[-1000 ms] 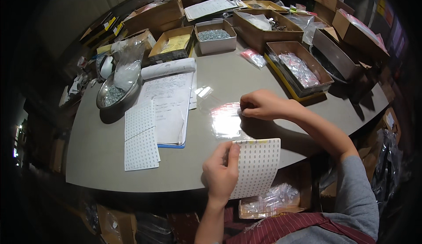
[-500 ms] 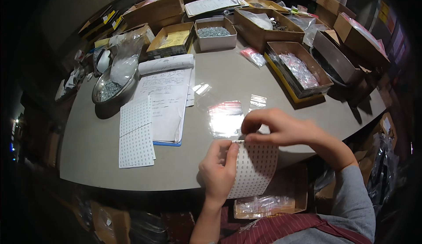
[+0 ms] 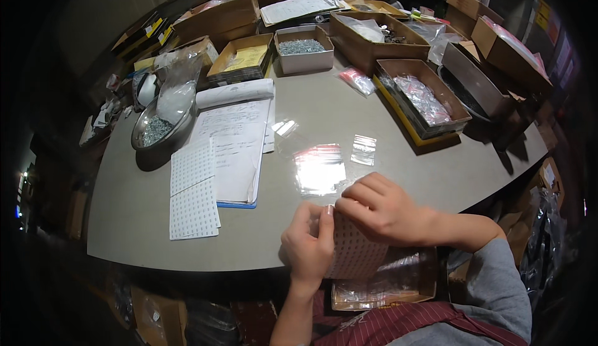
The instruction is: The person repeatedly peels small adhesive labels from a perforated sheet and places them onto small clear plastic bags on a cluttered work table. The person handles the label sheet and bags by hand, moving the bags aside as needed.
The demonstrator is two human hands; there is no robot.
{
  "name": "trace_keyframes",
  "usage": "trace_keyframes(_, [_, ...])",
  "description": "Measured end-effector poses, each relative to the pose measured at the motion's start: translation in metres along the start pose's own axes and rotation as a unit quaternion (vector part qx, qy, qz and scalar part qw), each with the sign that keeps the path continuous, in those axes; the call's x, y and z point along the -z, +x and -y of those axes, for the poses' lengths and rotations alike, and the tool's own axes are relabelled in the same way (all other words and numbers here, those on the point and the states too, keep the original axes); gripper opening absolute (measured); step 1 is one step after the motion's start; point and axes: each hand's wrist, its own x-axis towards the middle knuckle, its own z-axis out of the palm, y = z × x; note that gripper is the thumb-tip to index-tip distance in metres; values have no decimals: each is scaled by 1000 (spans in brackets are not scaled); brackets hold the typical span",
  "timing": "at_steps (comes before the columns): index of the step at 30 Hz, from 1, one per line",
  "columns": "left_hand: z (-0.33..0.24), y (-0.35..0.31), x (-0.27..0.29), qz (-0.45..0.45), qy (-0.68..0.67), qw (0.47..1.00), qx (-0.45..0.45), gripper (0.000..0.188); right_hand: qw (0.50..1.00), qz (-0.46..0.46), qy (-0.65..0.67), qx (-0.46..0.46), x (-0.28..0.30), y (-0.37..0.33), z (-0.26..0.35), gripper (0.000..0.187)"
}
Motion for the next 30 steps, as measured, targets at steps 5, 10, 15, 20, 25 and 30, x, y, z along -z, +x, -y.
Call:
trace_keyframes(5, [-4,1,-2,-3,-14,1000,-1,20,990,-7,139,12,13,5,-17,27])
trace_keyframes(10, [-10,1,-1,6,-31,999,10,18,915,147,249,-280,4,43,-81,20])
trace_keyframes(15, [-13,3,-2,1,-73,997,17,17,958,147,133,-208,-43,43,-102,25])
trace_keyframes(20, [-11,1,-3,-6,-68,998,19,16,930,206,83,-293,-24,29,-124,31])
trace_keyframes(25, [-10,0,-2,1,-42,999,27,17,822,347,89,-443,33,22,-132,39])
trace_keyframes(30, [-10,1,-4,11,-56,998,29,18,914,196,197,-297,14,2,-141,24])
